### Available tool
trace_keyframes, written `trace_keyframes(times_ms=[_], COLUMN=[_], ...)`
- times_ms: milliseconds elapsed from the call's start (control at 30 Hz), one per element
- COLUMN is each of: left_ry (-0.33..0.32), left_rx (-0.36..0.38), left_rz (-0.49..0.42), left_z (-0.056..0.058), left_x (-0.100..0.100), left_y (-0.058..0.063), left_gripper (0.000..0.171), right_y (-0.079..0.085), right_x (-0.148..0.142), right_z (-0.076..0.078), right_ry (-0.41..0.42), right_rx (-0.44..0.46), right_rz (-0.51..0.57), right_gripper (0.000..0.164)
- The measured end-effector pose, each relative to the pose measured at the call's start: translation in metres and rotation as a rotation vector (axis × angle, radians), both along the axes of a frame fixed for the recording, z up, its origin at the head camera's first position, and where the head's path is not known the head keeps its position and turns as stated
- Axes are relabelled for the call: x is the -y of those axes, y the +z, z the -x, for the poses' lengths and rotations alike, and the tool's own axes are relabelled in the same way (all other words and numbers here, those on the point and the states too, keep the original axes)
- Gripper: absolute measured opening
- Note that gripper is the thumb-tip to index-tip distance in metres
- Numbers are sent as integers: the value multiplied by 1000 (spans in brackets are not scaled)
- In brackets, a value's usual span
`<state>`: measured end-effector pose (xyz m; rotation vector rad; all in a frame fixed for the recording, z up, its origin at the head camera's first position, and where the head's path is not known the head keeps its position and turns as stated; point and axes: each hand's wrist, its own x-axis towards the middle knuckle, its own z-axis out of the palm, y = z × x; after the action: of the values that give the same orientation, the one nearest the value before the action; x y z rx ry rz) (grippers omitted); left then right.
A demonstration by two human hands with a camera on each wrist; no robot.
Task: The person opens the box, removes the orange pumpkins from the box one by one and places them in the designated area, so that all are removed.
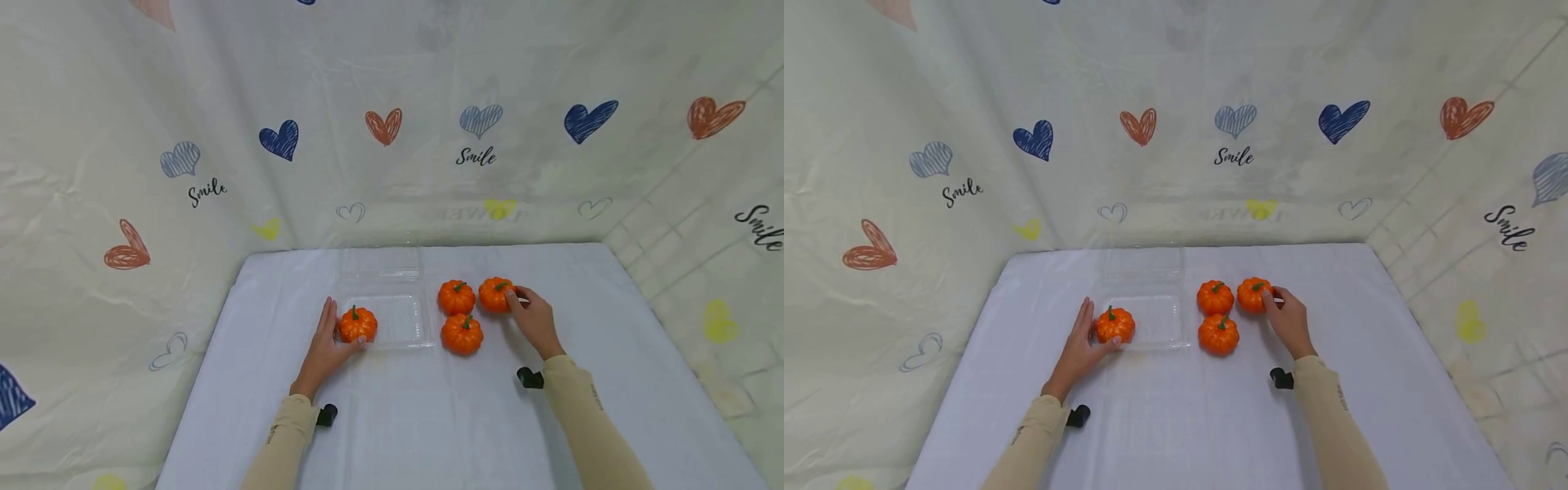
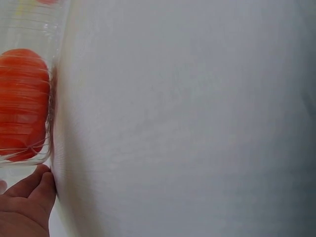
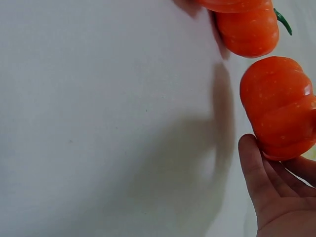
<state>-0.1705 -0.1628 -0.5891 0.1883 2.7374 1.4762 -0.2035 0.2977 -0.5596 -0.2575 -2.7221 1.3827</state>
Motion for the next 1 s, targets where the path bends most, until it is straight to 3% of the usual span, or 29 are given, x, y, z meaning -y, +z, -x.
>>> trace_keyframes(times_ms=[433,733,1000], left_ry=[8,2,-2], left_rx=[21,15,2], left_rz=[-3,-2,-7], left_z=[-2,-2,0], left_x=[-1,1,3], left_y=[-2,-1,-2], left_gripper=[118,118,118], right_y=[-13,-10,-10], right_x=[7,11,13], right_z=[6,6,8], right_ry=[-73,-45,-54], right_rx=[62,120,104], right_rz=[-11,-17,-21], right_gripper=[68,68,72])
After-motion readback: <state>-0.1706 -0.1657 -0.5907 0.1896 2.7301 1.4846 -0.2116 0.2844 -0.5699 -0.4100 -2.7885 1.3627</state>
